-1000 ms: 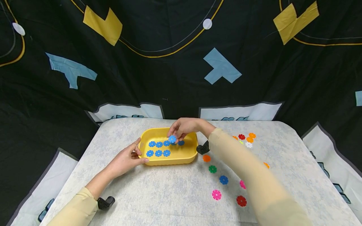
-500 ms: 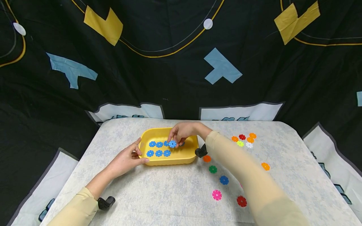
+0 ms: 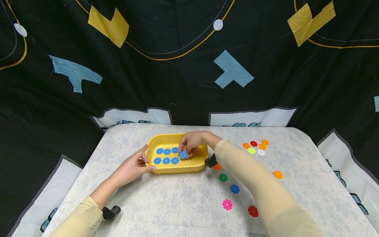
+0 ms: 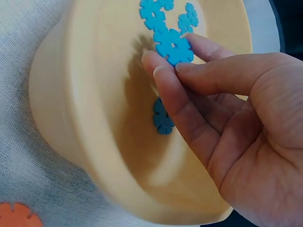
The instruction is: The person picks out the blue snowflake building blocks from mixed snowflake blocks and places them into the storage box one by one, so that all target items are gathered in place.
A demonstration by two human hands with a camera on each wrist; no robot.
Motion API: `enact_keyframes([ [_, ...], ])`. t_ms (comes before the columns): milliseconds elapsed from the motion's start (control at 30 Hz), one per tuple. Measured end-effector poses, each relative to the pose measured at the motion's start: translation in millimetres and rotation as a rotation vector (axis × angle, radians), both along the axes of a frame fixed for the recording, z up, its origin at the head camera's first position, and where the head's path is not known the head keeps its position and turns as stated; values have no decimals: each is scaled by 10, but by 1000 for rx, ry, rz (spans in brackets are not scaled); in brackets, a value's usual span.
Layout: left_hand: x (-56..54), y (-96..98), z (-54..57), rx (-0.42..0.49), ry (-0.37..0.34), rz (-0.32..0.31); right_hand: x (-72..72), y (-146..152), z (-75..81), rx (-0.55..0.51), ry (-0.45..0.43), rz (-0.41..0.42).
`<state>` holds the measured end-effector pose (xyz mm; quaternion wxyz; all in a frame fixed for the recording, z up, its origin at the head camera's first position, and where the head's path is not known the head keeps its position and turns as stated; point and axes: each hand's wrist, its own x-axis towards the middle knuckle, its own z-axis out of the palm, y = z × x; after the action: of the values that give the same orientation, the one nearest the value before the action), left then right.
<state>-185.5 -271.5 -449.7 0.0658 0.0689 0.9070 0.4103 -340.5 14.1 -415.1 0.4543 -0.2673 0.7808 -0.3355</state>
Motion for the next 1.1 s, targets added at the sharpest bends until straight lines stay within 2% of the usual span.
enact_keyframes([
  [300,0,0,-4,3,8,-6,35,-4,-53,24,47,27],
  [667,-12,-3,-9,17,6,-5,61,-15,-90,12,26,13],
  [833,-16,2,-3,-6,10,-6,54,-18,-113,18,30,3],
  [1100,-9,4,-1,-8,6,-6,42,24,-62,17,47,20],
])
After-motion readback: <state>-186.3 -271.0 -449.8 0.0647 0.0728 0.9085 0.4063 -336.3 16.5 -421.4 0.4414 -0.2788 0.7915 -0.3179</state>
